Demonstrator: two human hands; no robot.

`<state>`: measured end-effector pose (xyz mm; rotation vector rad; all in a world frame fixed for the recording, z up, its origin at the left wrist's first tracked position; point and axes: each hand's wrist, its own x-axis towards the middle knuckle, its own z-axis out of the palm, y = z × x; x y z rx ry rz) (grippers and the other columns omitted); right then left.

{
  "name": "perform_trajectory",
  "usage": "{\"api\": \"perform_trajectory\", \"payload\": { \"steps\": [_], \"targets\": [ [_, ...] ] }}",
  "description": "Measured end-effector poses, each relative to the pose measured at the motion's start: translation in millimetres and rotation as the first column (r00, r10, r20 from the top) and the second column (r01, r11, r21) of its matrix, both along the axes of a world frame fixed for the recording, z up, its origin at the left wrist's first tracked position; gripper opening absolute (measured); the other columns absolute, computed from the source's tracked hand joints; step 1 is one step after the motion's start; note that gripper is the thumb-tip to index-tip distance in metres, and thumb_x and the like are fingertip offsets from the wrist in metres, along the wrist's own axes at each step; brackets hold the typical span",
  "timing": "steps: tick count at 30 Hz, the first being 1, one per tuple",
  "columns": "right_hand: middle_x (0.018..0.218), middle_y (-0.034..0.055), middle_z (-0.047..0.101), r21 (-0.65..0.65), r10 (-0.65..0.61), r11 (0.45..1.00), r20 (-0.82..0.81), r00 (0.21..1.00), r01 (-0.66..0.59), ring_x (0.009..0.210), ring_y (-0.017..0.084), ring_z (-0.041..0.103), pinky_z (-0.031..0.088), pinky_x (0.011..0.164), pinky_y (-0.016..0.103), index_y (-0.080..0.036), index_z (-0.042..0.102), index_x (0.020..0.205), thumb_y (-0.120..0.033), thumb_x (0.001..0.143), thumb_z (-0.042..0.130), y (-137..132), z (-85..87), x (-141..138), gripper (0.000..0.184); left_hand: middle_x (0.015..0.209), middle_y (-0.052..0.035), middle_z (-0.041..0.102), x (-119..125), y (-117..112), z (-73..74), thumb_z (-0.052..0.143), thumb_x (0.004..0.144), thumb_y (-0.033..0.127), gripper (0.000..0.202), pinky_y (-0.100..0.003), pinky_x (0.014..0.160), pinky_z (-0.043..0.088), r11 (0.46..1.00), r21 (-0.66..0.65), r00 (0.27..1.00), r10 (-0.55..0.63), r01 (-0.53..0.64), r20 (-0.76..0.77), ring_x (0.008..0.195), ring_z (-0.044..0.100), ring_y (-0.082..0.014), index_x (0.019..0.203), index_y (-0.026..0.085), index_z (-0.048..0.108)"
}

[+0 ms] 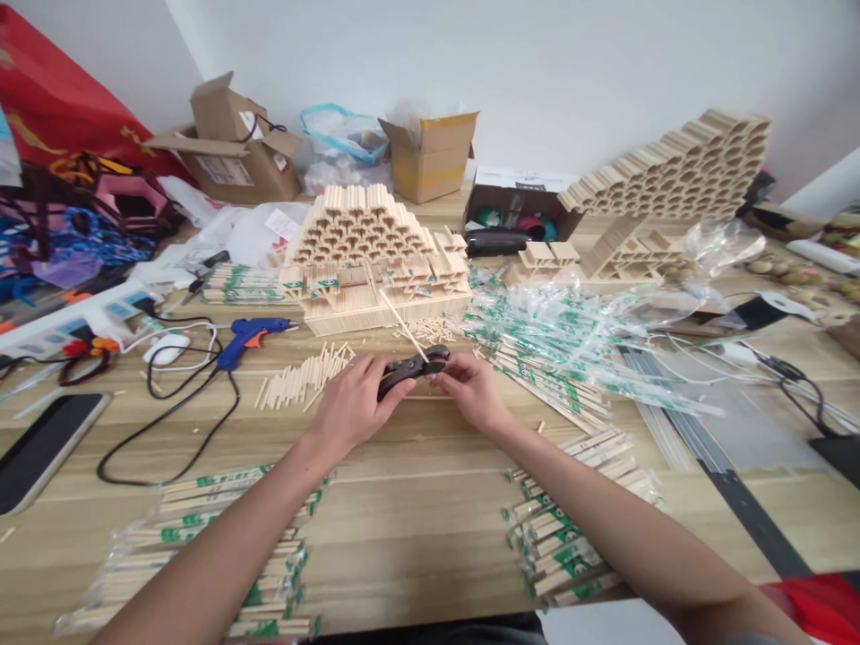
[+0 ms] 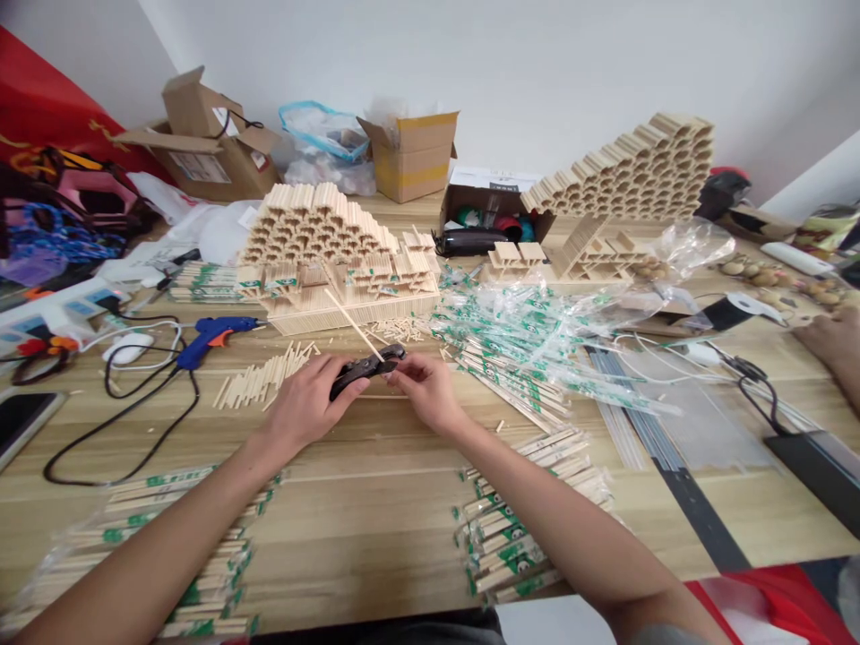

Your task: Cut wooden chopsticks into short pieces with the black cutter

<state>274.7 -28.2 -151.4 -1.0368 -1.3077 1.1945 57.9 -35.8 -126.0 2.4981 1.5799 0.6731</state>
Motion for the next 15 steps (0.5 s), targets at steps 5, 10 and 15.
{"api": "perform_trajectory", "payload": {
  "steps": [5, 10, 15],
  "targets": [
    [0.065, -0.0001, 0.068, 0.004, -0.005, 1.000, -0.007, 1.000, 0.005, 0.060, 0.014, 0.058, 0.045, 0.060, 0.027, -0.019, 0.068, 0.069, -0.037, 0.074, 0.083, -0.1, -0.1, -0.4, 0.023, 0.107, -0.0107, 0.071, -0.7, 0.2, -0.3, 0.041, 0.102, 0.063, 0.053, -0.037, 0.081, 0.054, 1.000, -0.006, 1.000, -0.003, 0.003, 0.010, 0.099, 0.068, -0.0268, 0.114, 0.017, 0.065],
    [0.066, 0.0004, 0.068, 0.016, -0.025, 1.000, 0.005, 1.000, 0.025, 0.061, 0.015, 0.057, 0.045, 0.060, 0.028, -0.020, 0.068, 0.068, -0.045, 0.072, 0.086, 0.4, 1.3, -0.4, 0.031, 0.107, -0.0093, 0.071, -1.2, 0.2, 0.1, 0.041, 0.102, 0.062, 0.052, -0.036, 0.082, 0.053, 1.000, -0.008, 1.000, -0.011, 0.012, 0.027, 0.099, 0.068, -0.0256, 0.113, 0.018, 0.066],
    [0.067, 0.0008, 0.069, 0.014, -0.004, 1.000, -0.006, 1.000, 0.004, 0.062, 0.015, 0.058, 0.045, 0.062, 0.029, -0.020, 0.068, 0.068, -0.045, 0.074, 0.086, 0.1, 2.4, -0.2, 0.031, 0.105, -0.0092, 0.071, -0.4, 0.3, 1.1, 0.041, 0.102, 0.062, 0.051, -0.035, 0.079, 0.052, 1.000, -0.014, 1.000, -0.003, 0.003, 0.012, 0.096, 0.068, -0.0247, 0.110, 0.018, 0.066]
  ]
}}
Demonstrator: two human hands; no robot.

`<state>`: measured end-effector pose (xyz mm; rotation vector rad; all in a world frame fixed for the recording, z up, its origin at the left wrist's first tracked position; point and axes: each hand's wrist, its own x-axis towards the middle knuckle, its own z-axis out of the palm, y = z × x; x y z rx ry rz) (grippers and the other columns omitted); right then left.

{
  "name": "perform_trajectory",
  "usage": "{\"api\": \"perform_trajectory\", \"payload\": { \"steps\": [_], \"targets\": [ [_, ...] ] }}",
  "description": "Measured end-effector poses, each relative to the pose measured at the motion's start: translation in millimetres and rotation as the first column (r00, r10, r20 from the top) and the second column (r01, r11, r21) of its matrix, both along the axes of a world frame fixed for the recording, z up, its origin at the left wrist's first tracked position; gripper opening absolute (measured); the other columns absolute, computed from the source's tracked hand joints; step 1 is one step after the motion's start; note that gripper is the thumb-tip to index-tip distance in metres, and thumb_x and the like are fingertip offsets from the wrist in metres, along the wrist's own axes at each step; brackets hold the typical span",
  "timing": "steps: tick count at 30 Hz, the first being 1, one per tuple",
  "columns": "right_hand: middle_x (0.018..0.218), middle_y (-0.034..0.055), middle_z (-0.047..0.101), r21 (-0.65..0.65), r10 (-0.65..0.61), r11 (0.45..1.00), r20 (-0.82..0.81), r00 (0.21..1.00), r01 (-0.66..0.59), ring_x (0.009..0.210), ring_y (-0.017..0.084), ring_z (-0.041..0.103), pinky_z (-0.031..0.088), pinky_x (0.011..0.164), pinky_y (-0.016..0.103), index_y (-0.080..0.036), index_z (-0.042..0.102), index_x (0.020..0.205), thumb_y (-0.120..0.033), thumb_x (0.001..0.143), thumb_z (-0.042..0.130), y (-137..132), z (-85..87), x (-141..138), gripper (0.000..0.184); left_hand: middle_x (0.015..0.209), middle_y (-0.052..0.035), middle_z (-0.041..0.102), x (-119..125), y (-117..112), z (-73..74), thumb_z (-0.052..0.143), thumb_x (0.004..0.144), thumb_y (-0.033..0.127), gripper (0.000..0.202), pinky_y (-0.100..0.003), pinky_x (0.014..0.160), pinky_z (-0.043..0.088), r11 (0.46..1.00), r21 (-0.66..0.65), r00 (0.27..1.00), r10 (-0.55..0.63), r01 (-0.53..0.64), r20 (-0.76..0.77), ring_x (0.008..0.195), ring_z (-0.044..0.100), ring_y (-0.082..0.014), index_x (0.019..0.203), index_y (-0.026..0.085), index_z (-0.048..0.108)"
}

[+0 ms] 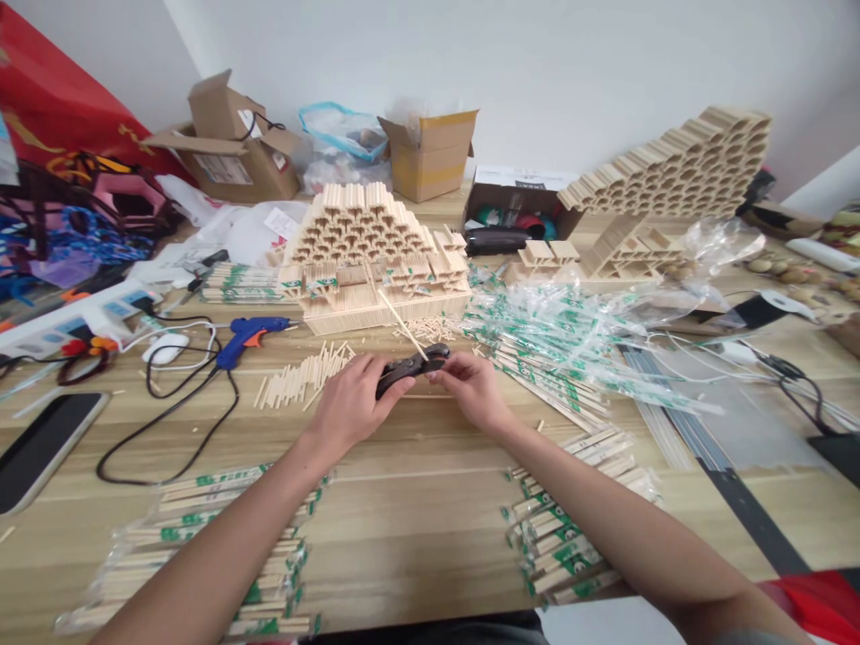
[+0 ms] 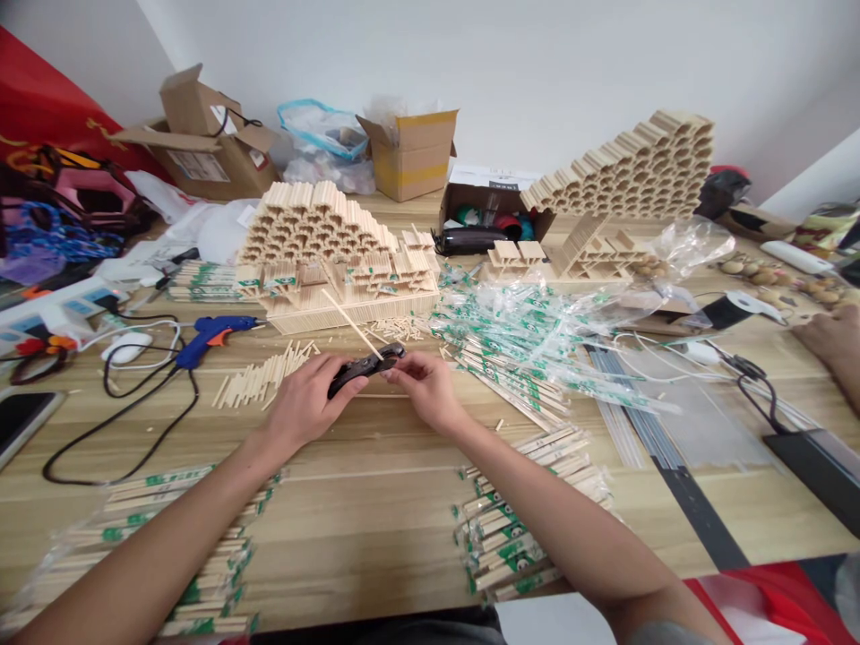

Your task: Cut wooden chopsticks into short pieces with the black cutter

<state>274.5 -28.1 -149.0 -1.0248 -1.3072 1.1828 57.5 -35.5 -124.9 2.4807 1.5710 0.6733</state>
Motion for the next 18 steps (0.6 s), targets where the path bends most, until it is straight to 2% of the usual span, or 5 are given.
{"api": "perform_trajectory", "payload": {
  "steps": [6, 10, 13, 15, 18],
  "targets": [
    [0.067, 0.0011, 0.069, 0.017, 0.029, 0.999, 0.040, 0.999, -0.029, 0.061, 0.015, 0.056, 0.044, 0.061, 0.029, -0.019, 0.069, 0.070, -0.046, 0.078, 0.083, -1.5, 1.5, 1.2, 0.031, 0.089, -0.0074, 0.066, 0.2, -0.4, 4.0, 0.037, 0.101, 0.065, 0.054, -0.034, 0.071, 0.049, 1.000, -0.014, 0.996, 0.026, -0.028, -0.084, 0.087, 0.066, -0.0246, 0.094, 0.018, 0.063],
    [0.065, 0.0005, 0.067, 0.022, 0.030, 0.999, 0.060, 0.998, -0.031, 0.060, 0.014, 0.054, 0.043, 0.059, 0.028, -0.019, 0.070, 0.070, -0.045, 0.079, 0.081, -1.1, 2.0, 1.3, 0.030, 0.089, -0.0080, 0.065, 0.9, -0.7, 6.2, 0.036, 0.101, 0.066, 0.055, -0.035, 0.072, 0.048, 0.999, -0.012, 0.992, 0.042, -0.044, -0.123, 0.086, 0.065, -0.0249, 0.090, 0.019, 0.062],
    [0.061, -0.0009, 0.062, -0.022, 0.052, 0.998, 0.054, 0.997, -0.051, 0.056, 0.012, 0.051, 0.041, 0.055, 0.027, -0.018, 0.069, 0.071, -0.045, 0.079, 0.082, -0.6, 2.1, 0.8, 0.030, 0.088, -0.0085, 0.066, 1.3, -0.3, 6.8, 0.037, 0.101, 0.065, 0.055, -0.035, 0.072, 0.048, 0.998, -0.019, 0.989, 0.049, -0.052, -0.136, 0.086, 0.066, -0.0254, 0.089, 0.019, 0.063],
    [0.066, -0.0004, 0.065, -0.088, 0.085, 0.993, -0.001, 0.996, -0.085, 0.058, 0.013, 0.055, 0.044, 0.053, 0.026, -0.019, 0.068, 0.077, -0.042, 0.077, 0.083, -0.7, 3.0, 1.0, 0.028, 0.088, -0.0090, 0.066, 1.3, 0.1, 6.7, 0.037, 0.101, 0.065, 0.055, -0.035, 0.072, 0.048, 0.998, -0.029, 0.988, 0.054, -0.059, -0.141, 0.086, 0.066, -0.0259, 0.090, 0.018, 0.064],
    [0.087, 0.0021, 0.072, -0.147, 0.133, 0.976, -0.175, 0.976, -0.160, 0.074, 0.019, 0.067, 0.052, 0.055, 0.027, -0.023, 0.065, 0.101, -0.035, 0.077, 0.082, -1.4, 5.9, 2.9, 0.032, 0.089, -0.0094, 0.067, 1.3, 0.6, 6.5, 0.036, 0.101, 0.066, 0.057, -0.035, 0.072, 0.048, 0.996, -0.048, 0.986, 0.061, -0.069, -0.156, 0.086, 0.067, -0.0260, 0.092, 0.018, 0.066]
  ]
}}
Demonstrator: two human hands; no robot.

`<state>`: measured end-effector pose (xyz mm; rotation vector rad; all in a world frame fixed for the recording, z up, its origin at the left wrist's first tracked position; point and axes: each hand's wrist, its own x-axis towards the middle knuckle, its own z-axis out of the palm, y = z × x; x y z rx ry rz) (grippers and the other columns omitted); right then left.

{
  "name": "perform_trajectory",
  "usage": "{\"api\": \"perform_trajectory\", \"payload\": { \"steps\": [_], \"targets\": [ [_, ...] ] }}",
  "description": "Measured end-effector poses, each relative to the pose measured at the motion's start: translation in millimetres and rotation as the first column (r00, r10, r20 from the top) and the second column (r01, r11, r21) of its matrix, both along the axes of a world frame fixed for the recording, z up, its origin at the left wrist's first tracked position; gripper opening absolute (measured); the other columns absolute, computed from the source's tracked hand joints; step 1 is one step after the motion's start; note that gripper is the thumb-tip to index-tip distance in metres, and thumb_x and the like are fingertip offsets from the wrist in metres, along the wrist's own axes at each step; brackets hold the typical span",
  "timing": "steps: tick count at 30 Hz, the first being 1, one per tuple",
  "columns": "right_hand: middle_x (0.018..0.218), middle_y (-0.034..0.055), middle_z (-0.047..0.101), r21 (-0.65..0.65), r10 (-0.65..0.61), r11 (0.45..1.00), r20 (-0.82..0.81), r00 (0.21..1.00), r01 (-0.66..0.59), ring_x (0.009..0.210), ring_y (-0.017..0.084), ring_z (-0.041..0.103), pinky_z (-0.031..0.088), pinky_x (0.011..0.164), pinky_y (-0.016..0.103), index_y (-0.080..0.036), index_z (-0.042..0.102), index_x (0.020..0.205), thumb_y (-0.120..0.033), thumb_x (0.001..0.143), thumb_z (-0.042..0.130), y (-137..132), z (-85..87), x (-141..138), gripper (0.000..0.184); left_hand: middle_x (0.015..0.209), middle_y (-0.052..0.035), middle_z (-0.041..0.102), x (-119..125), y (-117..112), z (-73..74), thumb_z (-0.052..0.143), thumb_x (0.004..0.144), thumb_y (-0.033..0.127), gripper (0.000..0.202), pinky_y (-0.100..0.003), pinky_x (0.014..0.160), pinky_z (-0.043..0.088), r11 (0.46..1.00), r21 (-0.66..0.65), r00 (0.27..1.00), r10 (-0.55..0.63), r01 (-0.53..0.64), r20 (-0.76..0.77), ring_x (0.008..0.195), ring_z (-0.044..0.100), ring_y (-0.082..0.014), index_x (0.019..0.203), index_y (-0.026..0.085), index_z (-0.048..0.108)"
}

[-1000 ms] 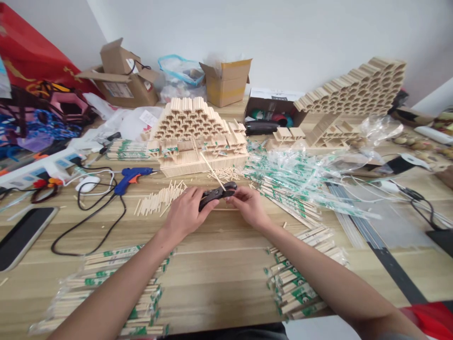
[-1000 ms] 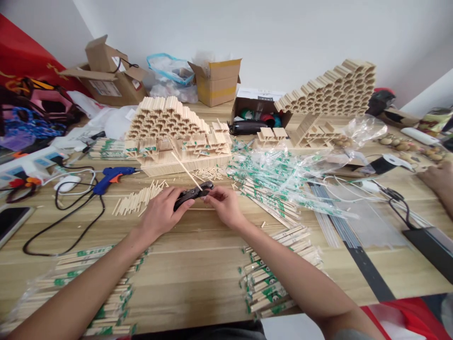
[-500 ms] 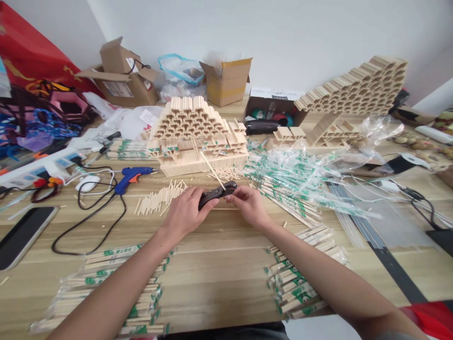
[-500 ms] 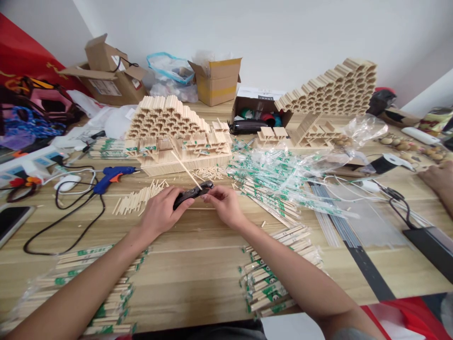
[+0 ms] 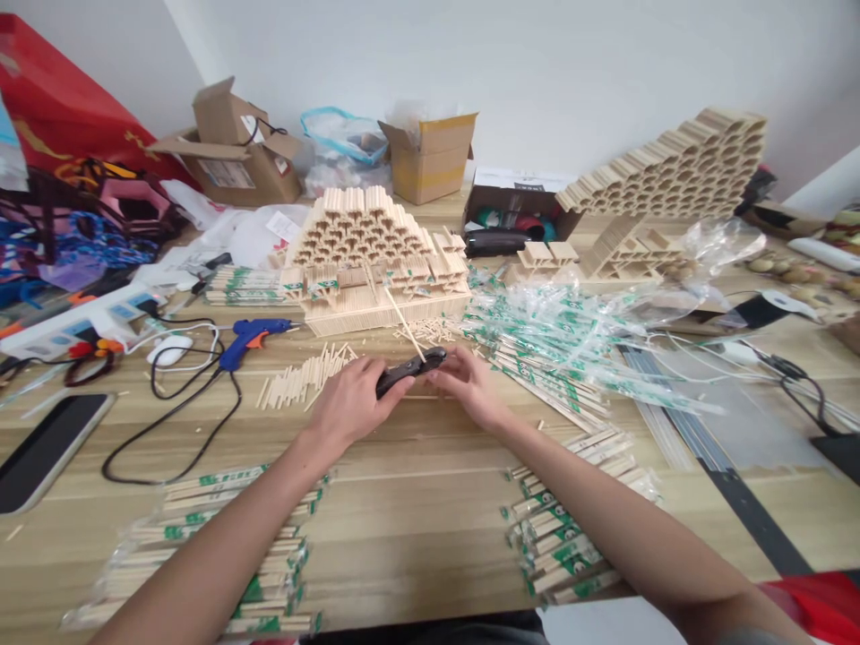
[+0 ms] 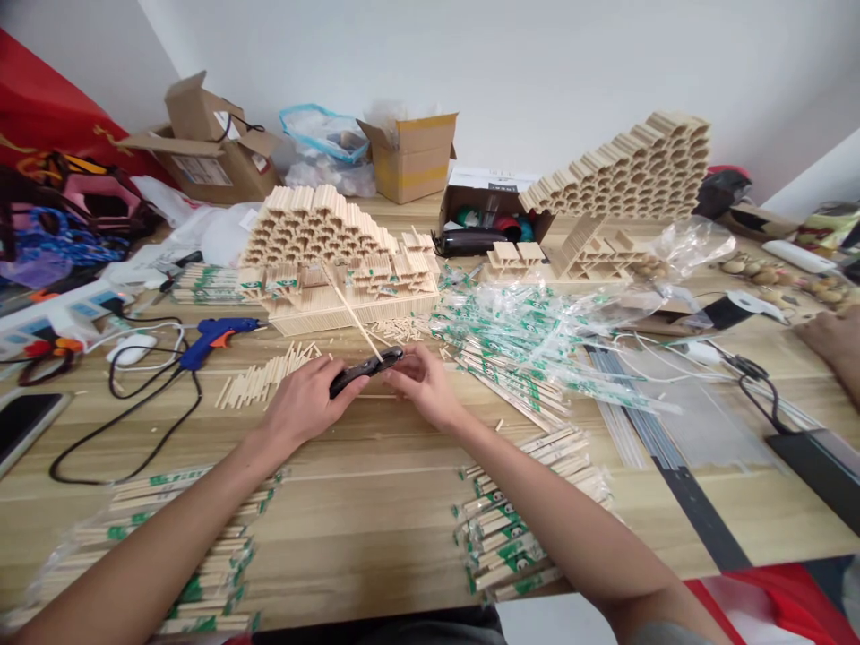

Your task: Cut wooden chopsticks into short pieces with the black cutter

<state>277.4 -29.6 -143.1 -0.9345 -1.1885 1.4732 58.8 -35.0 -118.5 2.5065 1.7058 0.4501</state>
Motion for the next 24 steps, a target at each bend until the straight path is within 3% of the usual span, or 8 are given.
{"api": "perform_trajectory", "payload": {
  "steps": [2, 4, 8, 13, 24],
  "targets": [
    [0.096, 0.0025, 0.072, 0.002, 0.041, 0.999, -0.074, 0.996, -0.041, 0.081, 0.021, 0.069, 0.055, 0.054, 0.027, -0.026, 0.062, 0.116, -0.032, 0.080, 0.076, -0.6, 2.4, 2.0, 0.039, 0.090, -0.0092, 0.067, 0.4, -0.3, -0.1, 0.035, 0.100, 0.068, 0.060, -0.035, 0.072, 0.048, 1.000, -0.017, 1.000, 0.005, -0.005, -0.024, 0.086, 0.067, -0.0256, 0.093, 0.018, 0.067],
    [0.096, 0.0032, 0.071, 0.015, 0.079, 0.997, -0.071, 0.994, -0.078, 0.079, 0.020, 0.069, 0.054, 0.049, 0.025, -0.025, 0.065, 0.118, -0.034, 0.084, 0.072, -1.1, 4.7, 3.5, 0.035, 0.090, -0.0093, 0.067, 1.4, -1.3, -0.1, 0.033, 0.100, 0.070, 0.063, -0.035, 0.073, 0.049, 0.999, -0.034, 0.998, 0.005, -0.007, -0.055, 0.086, 0.067, -0.0257, 0.093, 0.018, 0.068],
    [0.092, 0.0049, 0.071, -0.025, 0.074, 0.997, -0.011, 0.997, -0.074, 0.072, 0.019, 0.070, 0.048, 0.040, 0.021, -0.021, 0.072, 0.105, -0.044, 0.087, 0.072, -2.1, 8.2, 2.9, 0.029, 0.092, -0.0103, 0.068, 4.0, -4.2, 0.0, 0.031, 0.098, 0.073, 0.068, -0.036, 0.075, 0.051, 0.999, -0.053, 0.996, -0.010, 0.006, -0.088, 0.088, 0.068, -0.0265, 0.095, 0.018, 0.071],
    [0.093, 0.0050, 0.073, -0.085, 0.031, 0.996, 0.015, 0.999, -0.030, 0.062, 0.016, 0.069, 0.049, 0.039, 0.021, -0.020, 0.072, 0.090, -0.050, 0.081, 0.078, -0.7, 7.6, 0.0, 0.031, 0.093, -0.0120, 0.070, 5.7, -6.5, 0.7, 0.031, 0.098, 0.073, 0.069, -0.038, 0.076, 0.052, 0.998, -0.053, 0.995, -0.044, 0.039, -0.090, 0.087, 0.068, -0.0272, 0.100, 0.018, 0.073],
    [0.091, 0.0054, 0.075, -0.109, 0.036, 0.993, -0.023, 0.999, -0.038, 0.062, 0.016, 0.070, 0.050, 0.040, 0.022, -0.019, 0.075, 0.087, -0.046, 0.079, 0.081, 1.3, 6.7, 0.3, 0.029, 0.093, -0.0128, 0.070, 5.9, -7.0, 1.2, 0.032, 0.098, 0.072, 0.070, -0.040, 0.076, 0.053, 0.996, -0.076, 0.996, -0.052, 0.046, -0.079, 0.088, 0.069, -0.0293, 0.100, 0.017, 0.074]
  ]
}}
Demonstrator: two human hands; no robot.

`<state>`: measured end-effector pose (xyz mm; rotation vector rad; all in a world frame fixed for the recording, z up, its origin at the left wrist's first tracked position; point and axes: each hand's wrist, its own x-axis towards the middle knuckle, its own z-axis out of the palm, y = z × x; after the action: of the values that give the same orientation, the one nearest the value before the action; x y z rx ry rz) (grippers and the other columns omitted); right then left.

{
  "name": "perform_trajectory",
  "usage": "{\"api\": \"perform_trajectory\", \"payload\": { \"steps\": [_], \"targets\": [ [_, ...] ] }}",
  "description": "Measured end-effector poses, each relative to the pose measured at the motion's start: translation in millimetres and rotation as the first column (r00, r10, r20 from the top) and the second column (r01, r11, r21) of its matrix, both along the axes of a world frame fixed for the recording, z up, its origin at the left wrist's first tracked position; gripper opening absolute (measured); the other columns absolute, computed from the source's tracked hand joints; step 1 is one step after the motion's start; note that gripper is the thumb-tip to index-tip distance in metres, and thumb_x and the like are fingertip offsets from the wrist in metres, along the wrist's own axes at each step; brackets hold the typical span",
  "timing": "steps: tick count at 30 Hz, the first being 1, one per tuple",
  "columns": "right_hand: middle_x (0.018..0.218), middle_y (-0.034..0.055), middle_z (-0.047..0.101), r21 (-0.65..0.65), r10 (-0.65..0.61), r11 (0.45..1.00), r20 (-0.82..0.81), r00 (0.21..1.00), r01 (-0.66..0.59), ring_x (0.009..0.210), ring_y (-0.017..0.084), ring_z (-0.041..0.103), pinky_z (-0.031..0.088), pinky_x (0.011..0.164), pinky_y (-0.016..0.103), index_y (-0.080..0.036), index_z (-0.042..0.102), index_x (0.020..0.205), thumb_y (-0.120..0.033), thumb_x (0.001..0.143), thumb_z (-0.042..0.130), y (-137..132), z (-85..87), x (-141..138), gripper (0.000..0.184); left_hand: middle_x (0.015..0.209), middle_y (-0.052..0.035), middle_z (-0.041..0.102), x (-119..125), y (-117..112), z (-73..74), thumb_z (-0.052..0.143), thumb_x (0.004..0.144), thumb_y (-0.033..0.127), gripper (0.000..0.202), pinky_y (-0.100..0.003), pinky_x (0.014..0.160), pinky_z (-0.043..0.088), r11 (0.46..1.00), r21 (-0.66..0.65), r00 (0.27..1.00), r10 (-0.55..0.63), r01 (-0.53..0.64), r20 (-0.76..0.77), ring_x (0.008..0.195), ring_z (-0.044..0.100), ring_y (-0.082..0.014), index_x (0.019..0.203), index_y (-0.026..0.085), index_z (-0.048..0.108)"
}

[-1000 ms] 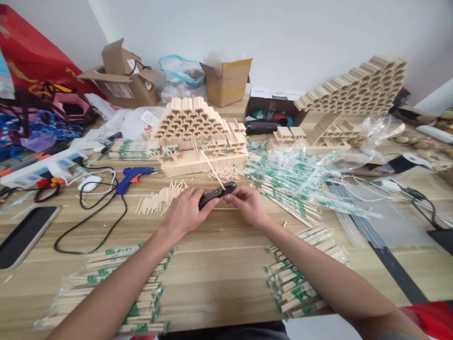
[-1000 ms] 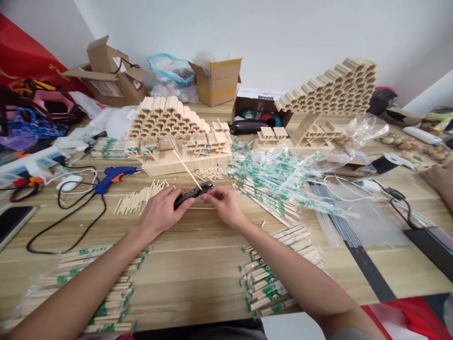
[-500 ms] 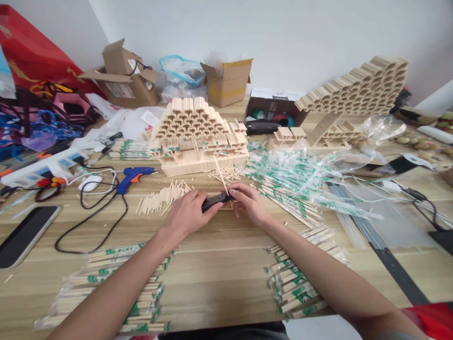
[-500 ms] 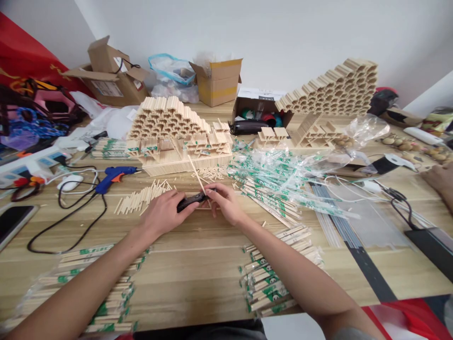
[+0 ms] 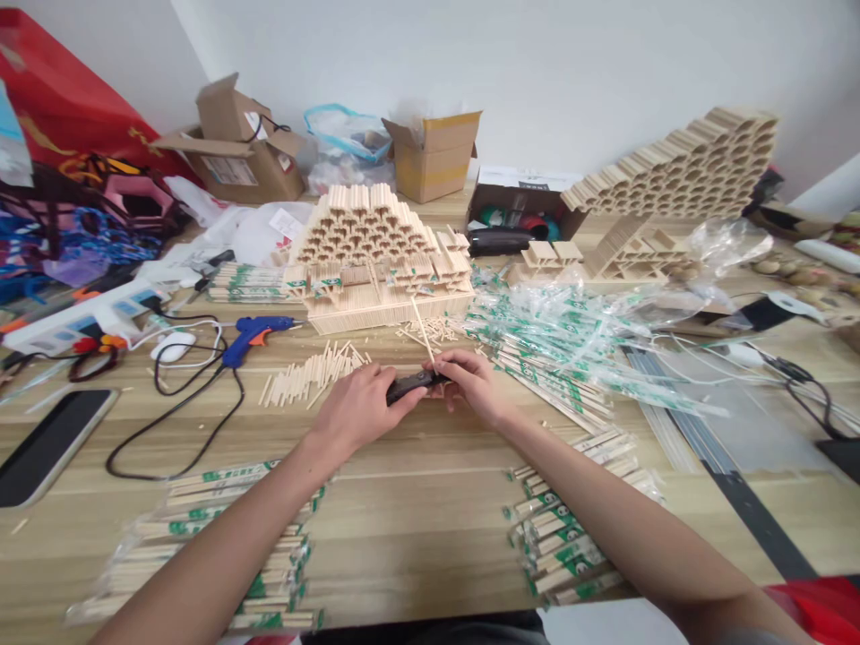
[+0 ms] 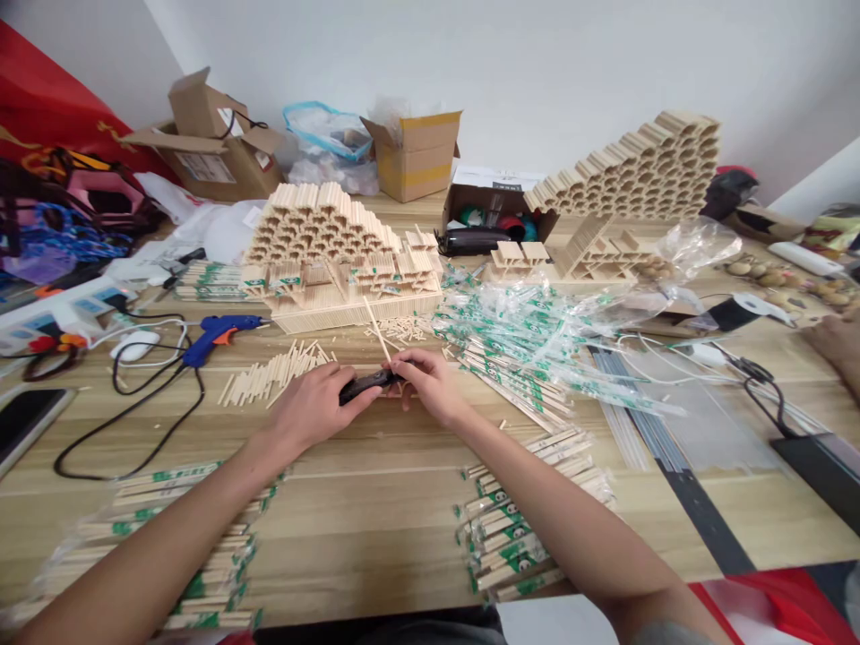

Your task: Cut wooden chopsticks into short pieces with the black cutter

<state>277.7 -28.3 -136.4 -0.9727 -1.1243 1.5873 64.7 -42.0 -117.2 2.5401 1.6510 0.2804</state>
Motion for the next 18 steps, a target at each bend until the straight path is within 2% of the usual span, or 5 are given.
{"api": "perform_trajectory", "payload": {
  "steps": [18],
  "targets": [
    [0.086, 0.0040, 0.074, -0.034, 0.007, 0.999, 0.018, 1.000, -0.007, 0.063, 0.017, 0.069, 0.051, 0.043, 0.023, -0.019, 0.073, 0.087, -0.046, 0.078, 0.081, 0.4, -1.0, -0.1, 0.029, 0.091, -0.0122, 0.071, 0.4, -0.2, 0.1, 0.035, 0.098, 0.072, 0.067, -0.038, 0.075, 0.053, 1.000, -0.002, 1.000, 0.016, -0.016, -0.014, 0.085, 0.069, -0.0278, 0.099, 0.018, 0.075]
  ]
}}
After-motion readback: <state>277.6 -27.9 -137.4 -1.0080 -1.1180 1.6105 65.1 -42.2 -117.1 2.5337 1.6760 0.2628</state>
